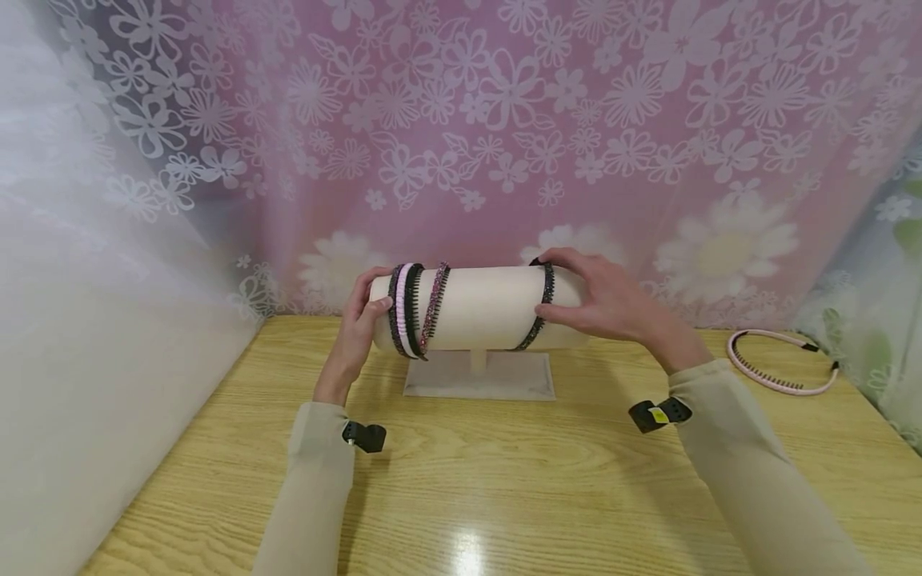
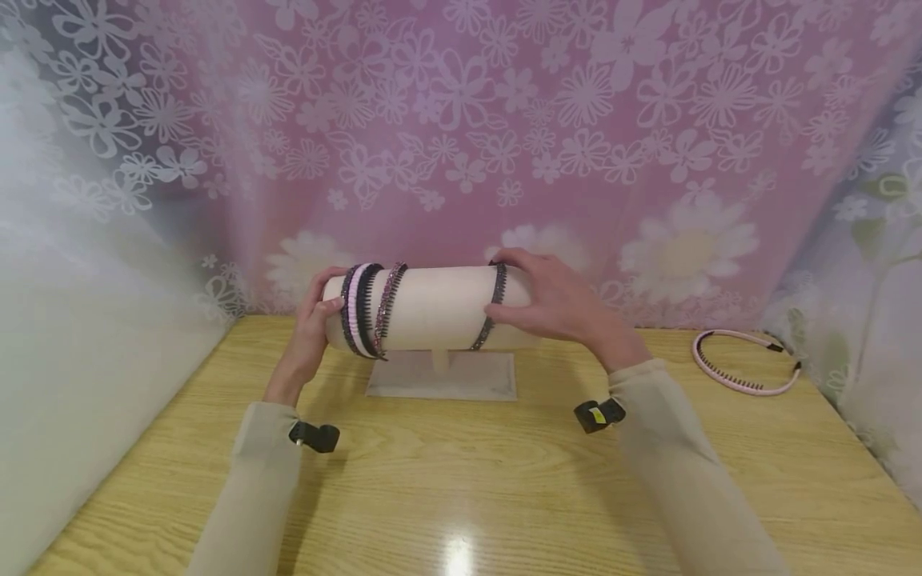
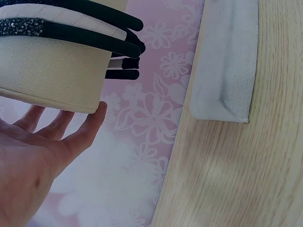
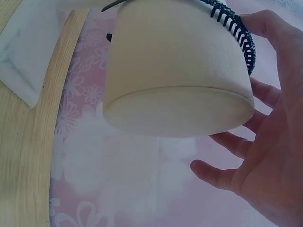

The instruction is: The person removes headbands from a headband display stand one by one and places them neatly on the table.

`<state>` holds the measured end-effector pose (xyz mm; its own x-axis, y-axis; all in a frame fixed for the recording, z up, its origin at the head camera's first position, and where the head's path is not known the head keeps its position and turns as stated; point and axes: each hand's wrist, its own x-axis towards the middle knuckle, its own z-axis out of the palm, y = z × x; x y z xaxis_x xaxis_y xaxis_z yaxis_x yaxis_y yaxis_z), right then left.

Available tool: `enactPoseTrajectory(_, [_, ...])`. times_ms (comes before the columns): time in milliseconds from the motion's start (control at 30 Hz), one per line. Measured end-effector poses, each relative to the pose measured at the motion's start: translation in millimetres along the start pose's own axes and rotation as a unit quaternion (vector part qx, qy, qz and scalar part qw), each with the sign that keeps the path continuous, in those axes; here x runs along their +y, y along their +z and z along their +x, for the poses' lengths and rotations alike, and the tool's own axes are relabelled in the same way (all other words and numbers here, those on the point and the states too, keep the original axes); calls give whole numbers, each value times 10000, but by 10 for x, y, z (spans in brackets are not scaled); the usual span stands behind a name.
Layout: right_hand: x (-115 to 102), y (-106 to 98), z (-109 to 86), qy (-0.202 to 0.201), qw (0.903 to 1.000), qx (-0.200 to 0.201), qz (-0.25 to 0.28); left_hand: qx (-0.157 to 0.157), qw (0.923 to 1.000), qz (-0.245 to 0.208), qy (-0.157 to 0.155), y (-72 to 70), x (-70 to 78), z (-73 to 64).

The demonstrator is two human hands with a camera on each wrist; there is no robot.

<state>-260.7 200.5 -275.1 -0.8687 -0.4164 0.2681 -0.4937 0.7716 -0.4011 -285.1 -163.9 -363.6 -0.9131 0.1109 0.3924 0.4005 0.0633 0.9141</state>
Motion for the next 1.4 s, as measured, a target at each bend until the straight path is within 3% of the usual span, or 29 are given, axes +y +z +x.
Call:
enactPoseTrajectory(733, [137,-34,-121,400,9943,-51,982,-13,10000,-69,-23,15,22,-20])
enactPoseTrajectory(1400, [211,-28,-167,400,9928,54,1126,-10,10000,-89,36,17,3,-8])
